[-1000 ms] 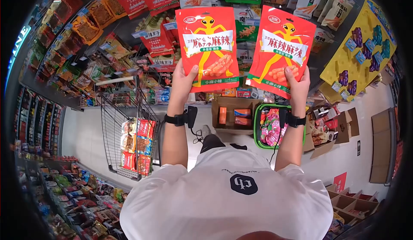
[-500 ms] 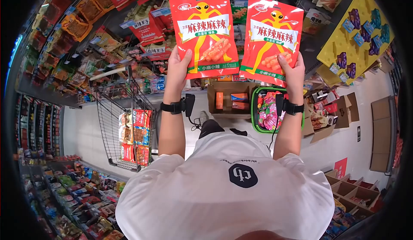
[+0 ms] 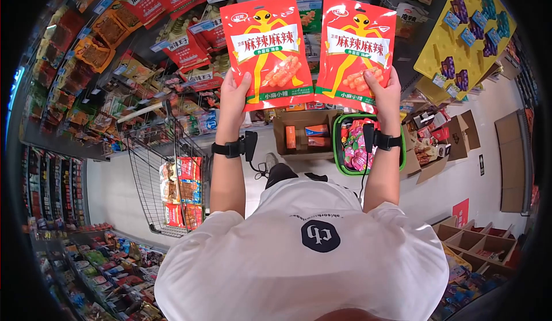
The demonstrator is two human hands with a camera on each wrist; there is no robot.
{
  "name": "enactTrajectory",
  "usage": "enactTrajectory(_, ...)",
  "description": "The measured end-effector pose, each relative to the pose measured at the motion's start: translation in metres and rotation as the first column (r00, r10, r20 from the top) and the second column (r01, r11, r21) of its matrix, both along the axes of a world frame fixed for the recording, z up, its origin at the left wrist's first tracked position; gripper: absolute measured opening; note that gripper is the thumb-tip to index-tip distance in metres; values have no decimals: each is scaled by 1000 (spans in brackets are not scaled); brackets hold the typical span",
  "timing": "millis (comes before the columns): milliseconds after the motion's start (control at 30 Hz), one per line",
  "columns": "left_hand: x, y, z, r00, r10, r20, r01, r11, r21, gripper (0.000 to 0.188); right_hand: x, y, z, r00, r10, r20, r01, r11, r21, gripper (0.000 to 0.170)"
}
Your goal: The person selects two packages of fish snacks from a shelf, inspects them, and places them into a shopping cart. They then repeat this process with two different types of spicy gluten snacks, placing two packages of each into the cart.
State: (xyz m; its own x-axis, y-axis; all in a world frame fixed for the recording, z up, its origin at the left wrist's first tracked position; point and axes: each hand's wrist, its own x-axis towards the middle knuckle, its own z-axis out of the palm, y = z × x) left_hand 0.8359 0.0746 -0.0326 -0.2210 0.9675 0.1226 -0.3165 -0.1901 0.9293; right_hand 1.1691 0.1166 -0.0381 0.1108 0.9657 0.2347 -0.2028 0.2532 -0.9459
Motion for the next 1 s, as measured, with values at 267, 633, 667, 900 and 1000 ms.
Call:
enactTrajectory(267,17,-5,-5,983,-134,123,131,991,35,37,-22,-10,4,1000,5,21,-4,1000,-8,45)
enactTrajectory(633,43,13,-18,972,22,-232,-13,999,41,31,-83,-24,6,976,216,-2,-216,975,59,63)
enactTrajectory(667,39,13,-22,972,10,-236,2,999,53,37,-83,-18,-3,977,212,22,-213,974,79,61)
enactTrajectory(900,22,0,-17,872,-477,112,489,844,-219,56,-79,-16,-18,942,325,-85,-321,945,59,62)
enactTrajectory(1000,45,2,-24,914,-406,24,403,898,-174,51,-82,-8,-29,958,287,-7,-286,955,79,63)
